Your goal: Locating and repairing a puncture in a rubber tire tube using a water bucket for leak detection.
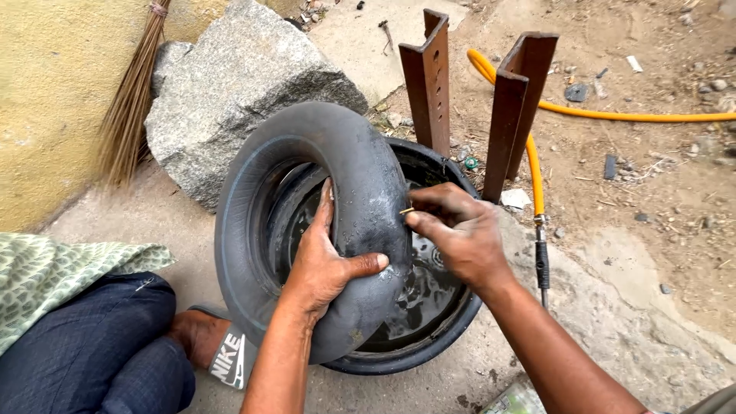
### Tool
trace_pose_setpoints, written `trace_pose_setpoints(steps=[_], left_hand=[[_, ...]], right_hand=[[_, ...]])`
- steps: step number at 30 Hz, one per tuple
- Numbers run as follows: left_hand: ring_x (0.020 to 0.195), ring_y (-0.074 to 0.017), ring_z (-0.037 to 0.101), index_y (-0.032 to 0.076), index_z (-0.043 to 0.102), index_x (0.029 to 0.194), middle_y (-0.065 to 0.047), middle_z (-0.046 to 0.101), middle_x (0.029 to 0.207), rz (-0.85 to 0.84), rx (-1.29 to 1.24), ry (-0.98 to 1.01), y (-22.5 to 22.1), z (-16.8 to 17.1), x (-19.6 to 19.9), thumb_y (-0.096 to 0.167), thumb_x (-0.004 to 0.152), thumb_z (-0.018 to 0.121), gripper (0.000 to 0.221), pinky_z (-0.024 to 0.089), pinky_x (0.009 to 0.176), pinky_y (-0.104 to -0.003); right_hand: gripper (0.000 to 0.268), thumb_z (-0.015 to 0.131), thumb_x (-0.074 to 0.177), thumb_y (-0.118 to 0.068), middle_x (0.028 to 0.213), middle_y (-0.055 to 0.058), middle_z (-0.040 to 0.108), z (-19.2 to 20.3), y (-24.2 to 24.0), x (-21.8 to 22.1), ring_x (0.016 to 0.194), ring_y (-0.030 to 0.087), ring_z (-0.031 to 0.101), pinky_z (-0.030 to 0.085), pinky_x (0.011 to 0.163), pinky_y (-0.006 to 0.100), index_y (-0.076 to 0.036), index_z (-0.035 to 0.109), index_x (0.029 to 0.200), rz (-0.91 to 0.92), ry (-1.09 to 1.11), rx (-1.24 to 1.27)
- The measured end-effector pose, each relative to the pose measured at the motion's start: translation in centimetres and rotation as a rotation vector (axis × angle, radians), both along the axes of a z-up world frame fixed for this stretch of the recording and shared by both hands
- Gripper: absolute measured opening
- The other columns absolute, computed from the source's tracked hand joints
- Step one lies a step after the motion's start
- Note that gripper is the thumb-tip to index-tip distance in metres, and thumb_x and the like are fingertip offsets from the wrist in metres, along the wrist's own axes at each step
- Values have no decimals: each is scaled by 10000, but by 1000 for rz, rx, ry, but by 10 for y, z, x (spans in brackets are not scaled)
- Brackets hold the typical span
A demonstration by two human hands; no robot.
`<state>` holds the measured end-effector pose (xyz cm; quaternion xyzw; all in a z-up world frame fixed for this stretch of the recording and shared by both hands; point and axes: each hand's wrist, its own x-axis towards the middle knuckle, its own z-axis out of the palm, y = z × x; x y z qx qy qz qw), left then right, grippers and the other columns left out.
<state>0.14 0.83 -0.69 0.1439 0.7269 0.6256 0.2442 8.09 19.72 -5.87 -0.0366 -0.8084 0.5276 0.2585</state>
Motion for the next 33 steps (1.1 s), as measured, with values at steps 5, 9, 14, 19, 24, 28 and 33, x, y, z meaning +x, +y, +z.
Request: trace_pose_setpoints(steps=[5, 9, 14, 19, 24, 28, 33], left_hand=[[1346, -355, 547, 122, 116, 1626, -223, 534, 1463, -125, -451, 268, 9, -20, 8, 82, 585, 922, 1317, 413, 1129, -408], [1320, -379, 545, 248, 49, 1666, -233, 503, 1476, -331, -921, 293, 26, -56, 14, 84, 686, 880, 1295, 411, 1121, -485], [1322, -298, 557, 356, 161, 1621, -138, 561, 1433, -613, -1124, 461, 12, -111, 25, 34, 691, 828, 1189, 384, 1118, -486], [1353, -306, 506, 358, 172, 1638, -107, 497, 1506, -585, -1099, 483, -7, -172, 25, -12, 739, 758, 1135, 313, 1141, -536], [1473, -281, 317, 318, 48, 1619, -33, 348, 1604, -657, -1176, 378, -15, -164, 26, 32, 715, 799, 1210, 56, 1244, -567], [1504, -300, 254, 219, 35, 1621, -78, 287, 1631, -691, -1149, 309, -18, -165, 26, 477, 871, 700, 1034, 45, 1260, -519], [1494, -286, 309, 213, 136, 1649, -94, 348, 1616, -646, -1110, 402, -22, -215, 20, 522, 1018, 459, 773, 121, 1253, -491]], right_hand=[[422, 665, 966, -222, 1120, 146, 729, -26, 47, 9, 971, 209, 715, 619, 842, 361, -2, 631, 1324, -140, -265, -719], [446, 670, 959, -251, 1131, 154, 729, -29, 45, 12, 992, 277, 692, 613, 866, 400, -114, 625, 1380, -176, -580, -289], [586, 740, 803, -153, 1586, 145, 411, -98, 20, 7, 1451, 385, 354, 348, 1181, 516, -334, 641, 1351, 150, -605, 709], [662, 700, 854, -304, 1677, 108, 182, -81, -2, 2, 1556, 351, 57, 117, 1201, 659, -397, 483, 1472, 444, -751, 1119], [645, 569, 935, -502, 1667, 43, 182, -114, 0, -8, 1560, 304, 16, 19, 1198, 708, -459, 322, 1529, 583, -765, 1258], [628, 492, 975, -527, 1684, 54, 161, -119, -4, -11, 1563, 313, 8, 38, 1197, 714, -482, 264, 1558, 611, -829, 1345], [619, 447, 995, -530, 1702, 49, 89, -127, -9, -19, 1561, 316, -39, 73, 1175, 739, -476, 229, 1571, 619, -950, 1329]])
